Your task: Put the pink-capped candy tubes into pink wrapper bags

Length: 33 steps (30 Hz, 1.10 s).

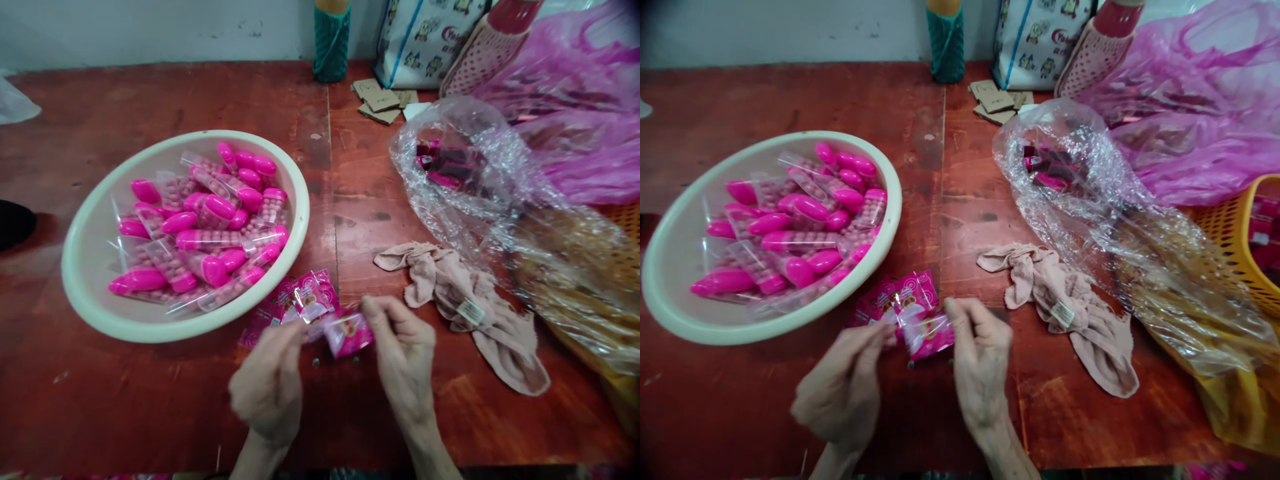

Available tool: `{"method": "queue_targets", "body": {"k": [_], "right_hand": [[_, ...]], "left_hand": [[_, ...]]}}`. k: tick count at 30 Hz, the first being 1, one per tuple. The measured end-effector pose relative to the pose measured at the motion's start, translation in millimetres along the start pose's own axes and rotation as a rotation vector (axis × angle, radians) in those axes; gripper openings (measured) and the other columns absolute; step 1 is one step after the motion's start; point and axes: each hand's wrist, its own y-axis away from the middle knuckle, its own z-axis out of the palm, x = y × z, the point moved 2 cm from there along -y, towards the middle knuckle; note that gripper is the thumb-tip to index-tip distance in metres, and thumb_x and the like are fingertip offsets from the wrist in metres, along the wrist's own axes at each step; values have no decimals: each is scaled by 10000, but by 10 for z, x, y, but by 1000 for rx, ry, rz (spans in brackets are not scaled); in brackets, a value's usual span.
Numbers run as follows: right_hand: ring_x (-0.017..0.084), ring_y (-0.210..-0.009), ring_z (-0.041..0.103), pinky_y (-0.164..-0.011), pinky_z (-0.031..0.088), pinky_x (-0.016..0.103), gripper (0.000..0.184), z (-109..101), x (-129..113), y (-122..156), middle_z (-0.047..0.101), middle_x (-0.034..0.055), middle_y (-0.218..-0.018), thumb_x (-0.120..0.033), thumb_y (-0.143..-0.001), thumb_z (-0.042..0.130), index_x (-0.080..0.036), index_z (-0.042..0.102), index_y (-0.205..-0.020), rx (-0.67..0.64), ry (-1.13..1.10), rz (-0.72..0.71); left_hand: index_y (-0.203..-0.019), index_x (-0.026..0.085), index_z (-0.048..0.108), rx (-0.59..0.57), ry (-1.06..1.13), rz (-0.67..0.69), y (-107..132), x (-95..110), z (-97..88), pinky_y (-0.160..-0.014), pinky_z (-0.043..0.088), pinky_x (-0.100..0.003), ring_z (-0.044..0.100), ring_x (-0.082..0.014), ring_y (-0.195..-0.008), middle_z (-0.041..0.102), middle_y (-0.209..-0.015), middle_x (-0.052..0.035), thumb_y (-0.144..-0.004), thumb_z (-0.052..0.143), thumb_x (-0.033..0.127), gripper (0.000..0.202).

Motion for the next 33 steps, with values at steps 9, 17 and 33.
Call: {"method": "queue_targets", "body": {"k": [9, 17, 33], "right_hand": [[100, -531, 477, -536, 399, 213, 90, -41, -121, 52, 544, -38, -609, -138, -828, 575, -195, 620, -775, 161, 239, -414], [87, -494, 471, -474, 370, 198, 128, 84, -51, 78, 549, -49, -577, -213, -843, 570, -195, 620, -727, 13, 119, -262], [90, -494, 466, -473, 369, 193, 215, -123, -76, -151, 527, -42, -555, -265, -863, 534, -185, 622, -685, -315, 152, -291]], "left_hand": [[-738, 204, 728, -327, 493, -428, -68, 129, 161, -473, 399, -200, 503, -97, -524, 616, -613, 15, -701, 685, 214, 58], [-485, 150, 603, -281, 726, -761, -9, 91, 333, -454, 295, -177, 344, -52, -467, 426, -457, 59, -647, 713, 172, 197], [-954, 170, 704, -702, 821, -730, -227, 54, 314, -744, 480, -303, 634, -217, -891, 708, -938, -108, -828, 494, 481, 396]]}}
